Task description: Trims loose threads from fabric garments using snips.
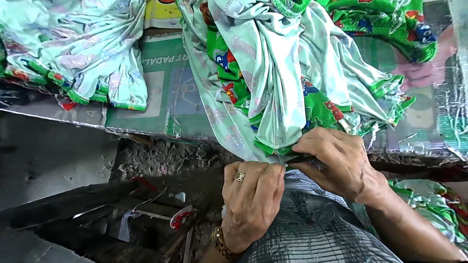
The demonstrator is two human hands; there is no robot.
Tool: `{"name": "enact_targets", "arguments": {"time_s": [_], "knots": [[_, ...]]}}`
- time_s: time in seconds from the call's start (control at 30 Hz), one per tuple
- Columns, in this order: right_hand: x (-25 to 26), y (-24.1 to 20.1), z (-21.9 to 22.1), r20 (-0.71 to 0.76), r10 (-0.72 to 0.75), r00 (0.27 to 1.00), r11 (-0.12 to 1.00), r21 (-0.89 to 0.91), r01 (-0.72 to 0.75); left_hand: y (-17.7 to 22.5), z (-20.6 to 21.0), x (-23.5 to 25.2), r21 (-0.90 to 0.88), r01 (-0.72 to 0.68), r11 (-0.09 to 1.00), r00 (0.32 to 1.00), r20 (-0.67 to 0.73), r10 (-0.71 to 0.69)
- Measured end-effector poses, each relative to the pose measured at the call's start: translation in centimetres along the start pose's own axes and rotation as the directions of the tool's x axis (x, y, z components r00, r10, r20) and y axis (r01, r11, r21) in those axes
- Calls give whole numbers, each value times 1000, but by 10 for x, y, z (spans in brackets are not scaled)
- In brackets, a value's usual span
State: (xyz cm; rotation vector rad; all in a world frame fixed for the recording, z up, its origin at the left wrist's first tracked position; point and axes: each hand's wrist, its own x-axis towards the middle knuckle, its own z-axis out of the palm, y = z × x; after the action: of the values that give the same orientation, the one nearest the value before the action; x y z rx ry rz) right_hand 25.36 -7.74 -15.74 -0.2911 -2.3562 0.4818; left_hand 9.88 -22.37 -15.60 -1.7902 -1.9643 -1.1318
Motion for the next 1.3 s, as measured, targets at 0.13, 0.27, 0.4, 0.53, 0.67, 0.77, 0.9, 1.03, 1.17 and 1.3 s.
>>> {"name": "enact_targets", "arguments": {"time_s": [0.13,0.27,0.4,0.53,0.67,0.77,0.9,1.03,1.17,1.3], "knots": [[0,-1,4,-62,-18,998,1000,-15,17,1,3,1,-43,-1,999,1000,-16,1],[2,4,5,-103,-9,995,1000,2,9,2,4,1,-70,4,998,1000,-4,-4],[2,6,8,-112,0,994,1000,20,3,1,5,0,-84,2,996,1000,3,-2],[1,7,11,-125,3,992,999,45,2,1,5,0,-89,2,996,1000,12,-1],[0,8,11,-117,7,993,998,67,1,0,5,-2,-96,-3,995,1000,20,5],[-2,9,6,-58,-6,998,1000,23,8,-1,5,-2,-75,-13,997,1000,8,13],[-3,3,2,-38,-42,998,997,-64,40,0,6,-2,-18,-56,998,998,7,56],[-1,-2,5,-59,-46,997,993,-115,39,2,8,-1,39,-89,995,996,31,88],[2,-1,7,-82,-38,996,988,-153,25,2,10,0,64,-109,992,993,50,106],[2,0,10,-84,-36,996,980,-199,18,4,8,0,3,-110,994,993,41,110]]}}
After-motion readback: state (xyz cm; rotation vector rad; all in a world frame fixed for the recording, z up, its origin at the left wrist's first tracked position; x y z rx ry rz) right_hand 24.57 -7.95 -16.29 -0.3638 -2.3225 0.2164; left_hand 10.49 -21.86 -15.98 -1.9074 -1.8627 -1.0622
